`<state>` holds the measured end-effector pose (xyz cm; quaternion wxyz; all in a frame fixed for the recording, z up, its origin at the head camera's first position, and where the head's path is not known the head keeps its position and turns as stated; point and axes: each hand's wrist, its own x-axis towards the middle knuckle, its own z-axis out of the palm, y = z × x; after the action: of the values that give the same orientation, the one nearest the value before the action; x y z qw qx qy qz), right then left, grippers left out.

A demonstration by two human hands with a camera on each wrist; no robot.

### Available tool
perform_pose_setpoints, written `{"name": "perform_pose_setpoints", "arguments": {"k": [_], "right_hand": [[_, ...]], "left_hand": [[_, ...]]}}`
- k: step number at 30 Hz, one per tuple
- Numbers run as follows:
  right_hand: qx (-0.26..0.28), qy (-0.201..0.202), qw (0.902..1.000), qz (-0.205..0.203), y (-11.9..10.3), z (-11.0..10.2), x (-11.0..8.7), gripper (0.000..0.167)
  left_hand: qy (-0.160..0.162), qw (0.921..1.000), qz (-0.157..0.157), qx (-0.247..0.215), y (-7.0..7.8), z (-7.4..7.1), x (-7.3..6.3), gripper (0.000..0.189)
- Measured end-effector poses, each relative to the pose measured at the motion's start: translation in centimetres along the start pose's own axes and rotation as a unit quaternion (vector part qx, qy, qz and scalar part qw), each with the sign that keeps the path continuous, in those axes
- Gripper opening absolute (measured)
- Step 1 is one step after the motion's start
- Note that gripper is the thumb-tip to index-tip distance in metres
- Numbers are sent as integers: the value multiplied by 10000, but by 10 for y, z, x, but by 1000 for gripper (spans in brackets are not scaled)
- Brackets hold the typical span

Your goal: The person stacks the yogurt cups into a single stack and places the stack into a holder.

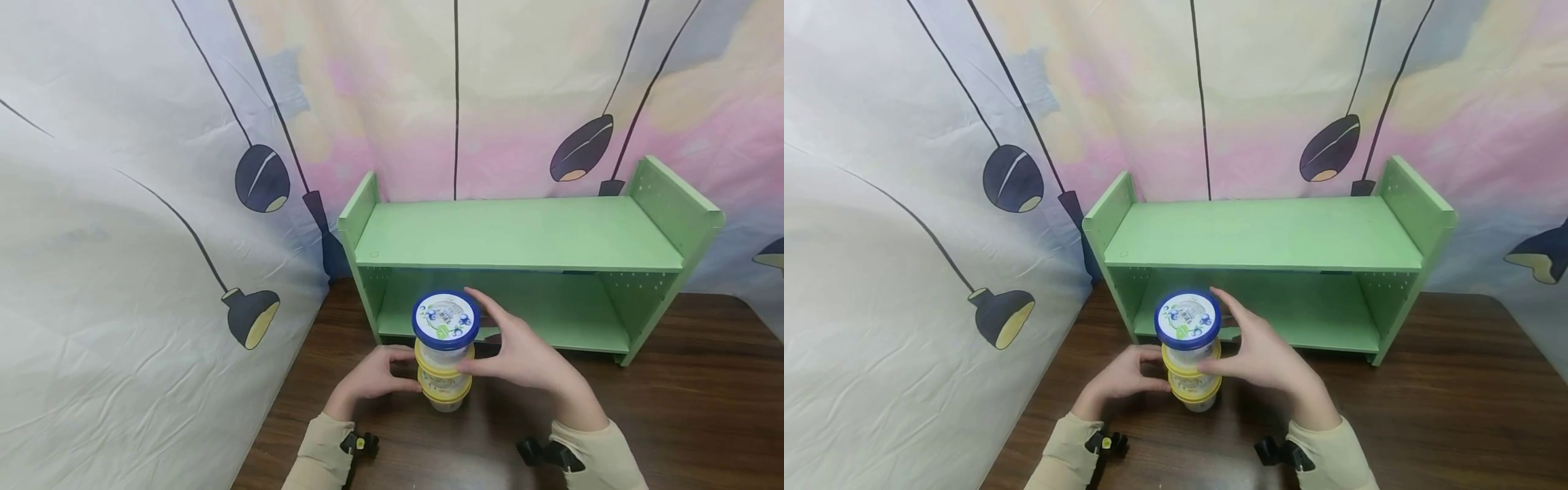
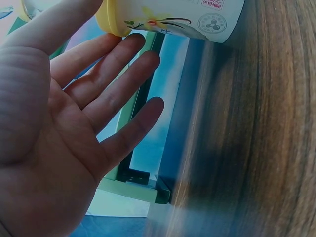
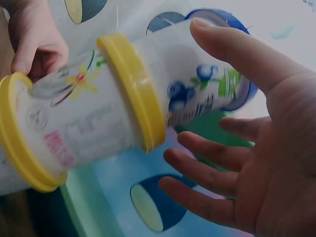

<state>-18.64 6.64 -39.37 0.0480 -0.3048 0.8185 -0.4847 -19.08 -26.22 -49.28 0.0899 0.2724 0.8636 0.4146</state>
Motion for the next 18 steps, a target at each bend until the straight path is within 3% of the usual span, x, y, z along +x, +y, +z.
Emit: {"name": "perform_pose_setpoints", "arguments": {"k": [9, 18], "right_hand": [[677, -97, 9975, 154, 38, -2, -18, 98], [1029, -468, 9931, 299, 71, 12, -30, 77]], "left_hand": [[63, 9998, -165, 29, 3, -3, -3, 56], [51, 9999, -130, 5, 2, -3, -2, 55]]}}
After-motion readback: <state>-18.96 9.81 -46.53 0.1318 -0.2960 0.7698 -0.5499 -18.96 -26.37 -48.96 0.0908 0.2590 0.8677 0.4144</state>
